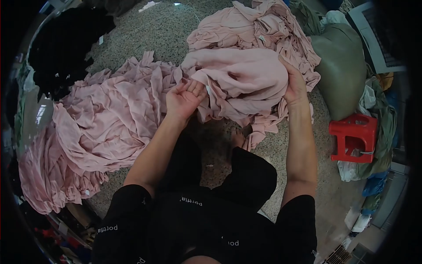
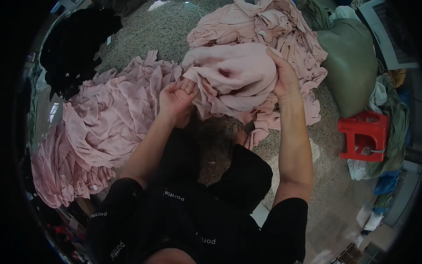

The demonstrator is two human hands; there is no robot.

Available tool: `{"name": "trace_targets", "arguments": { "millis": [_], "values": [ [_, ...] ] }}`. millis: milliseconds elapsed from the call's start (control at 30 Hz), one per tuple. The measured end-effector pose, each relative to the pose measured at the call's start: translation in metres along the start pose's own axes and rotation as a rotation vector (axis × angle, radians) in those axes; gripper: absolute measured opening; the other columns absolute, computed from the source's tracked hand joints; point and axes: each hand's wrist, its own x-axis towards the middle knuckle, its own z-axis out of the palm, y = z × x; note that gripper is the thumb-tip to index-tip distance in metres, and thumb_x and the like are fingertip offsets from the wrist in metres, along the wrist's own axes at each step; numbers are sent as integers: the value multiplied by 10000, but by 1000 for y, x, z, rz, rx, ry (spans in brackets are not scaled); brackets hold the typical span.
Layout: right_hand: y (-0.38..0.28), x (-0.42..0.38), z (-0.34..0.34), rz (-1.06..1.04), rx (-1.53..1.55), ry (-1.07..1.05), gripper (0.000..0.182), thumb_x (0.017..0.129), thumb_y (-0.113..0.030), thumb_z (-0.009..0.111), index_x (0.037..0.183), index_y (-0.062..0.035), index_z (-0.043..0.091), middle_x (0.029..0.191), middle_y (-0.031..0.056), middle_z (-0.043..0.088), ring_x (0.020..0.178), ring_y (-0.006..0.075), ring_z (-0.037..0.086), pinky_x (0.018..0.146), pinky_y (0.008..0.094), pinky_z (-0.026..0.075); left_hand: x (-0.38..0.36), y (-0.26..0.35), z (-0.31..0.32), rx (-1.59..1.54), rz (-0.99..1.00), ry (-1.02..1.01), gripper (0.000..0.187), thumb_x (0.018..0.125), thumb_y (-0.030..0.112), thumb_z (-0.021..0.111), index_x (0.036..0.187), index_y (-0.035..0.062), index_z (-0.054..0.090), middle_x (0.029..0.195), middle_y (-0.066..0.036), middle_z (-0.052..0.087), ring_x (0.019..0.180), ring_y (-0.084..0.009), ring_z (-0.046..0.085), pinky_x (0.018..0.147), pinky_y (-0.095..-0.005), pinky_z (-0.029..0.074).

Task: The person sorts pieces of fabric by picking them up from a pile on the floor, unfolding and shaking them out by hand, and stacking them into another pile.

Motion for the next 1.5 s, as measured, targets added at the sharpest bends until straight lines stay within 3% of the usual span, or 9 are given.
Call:
{"name": "trace_targets", "arguments": {
  "millis": [133, 333, 400, 600, 767, 867, 1033, 1333, 1500],
  "values": [
    [37, 13, 4, -25, -139, 132, 304, 848, -170, 587, 1071, 34, 549, 1016, 115, 612, 898, 194, 606, 791, 308, 497, 19, 9, -7, 74, -442, -537, 466, 869, 431, 498, 1053, 3, 497, 876, -97, 621, 791, -226, 595, 948, -448, 361],
    [41, 3, 24, -19, -271, 126, 332, 823, -146, 602, 1102, 20, 534, 1064, 119, 593, 961, 204, 579, 814, 313, 472, 3, -32, -5, 418, -482, 6, 148, 817, 150, 499, 910, 40, 530, 717, -50, 571, 526, -133, 491, 741, -365, 470],
    [49, 0, 10, -837, -1689, 633, 432, 762, -133, 622, 1144, 15, 486, 1106, 169, 533, 1050, 270, 504, 893, 360, 407, -13, -34, -12, 318, -496, -70, 163, 784, 115, 485, 902, 8, 522, 735, -61, 579, 554, -141, 515, 765, -374, 467],
    [114, -41, 33, -458, -1487, -252, 372, 704, -46, 578, 1067, -22, 500, 1065, 189, 524, 1023, 328, 492, 839, 394, 394, -49, -39, 33, 293, -380, -172, 220, 724, 68, 463, 908, -45, 505, 820, -98, 599, 721, -193, 608, 825, -383, 458],
    [99, -41, 70, -427, -1176, -82, 260, 675, 52, 516, 929, 8, 553, 804, 107, 588, 753, 155, 570, 701, 254, 443, -37, -18, 23, 1060, 555, -7, 153, 746, 1, 506, 897, -3, 532, 740, -62, 570, 618, -124, 548, 566, -253, 475],
    [99, -73, 132, -586, -1394, -312, 200, 656, 5, 554, 856, 6, 559, 743, 143, 574, 693, 239, 580, 642, 290, 451, 32, 12, -15, 602, 96, 347, 131, 779, 19, 473, 895, 0, 531, 752, -112, 552, 599, -212, 551, 557, -316, 495],
    [53, -55, 124, -554, -1699, -95, 188, 661, -16, 563, 847, 11, 549, 737, 169, 570, 659, 308, 567, 624, 315, 448, 92, 104, 25, 19, 209, 246, 172, 757, -3, 431, 911, -24, 505, 859, -174, 553, 776, -308, 569, 734, -471, 502],
    [61, -29, 213, -1354, -1597, -65, 264, 653, -27, 613, 912, -10, 559, 857, 136, 583, 758, 323, 571, 660, 346, 457, -210, 282, 211, 694, 1205, -575, 314, 786, 11, 467, 1100, 9, 477, 971, -115, 565, 861, -234, 567, 826, -391, 470],
    [163, -28, 234, -1167, -1630, -700, 222, 664, -37, 598, 877, -8, 548, 811, 156, 551, 691, 326, 560, 606, 409, 458, -319, 313, 62, 600, 1458, 21, 377, 779, 13, 493, 1155, 31, 491, 954, -65, 593, 825, -171, 584, 734, -297, 489]
  ]
}}
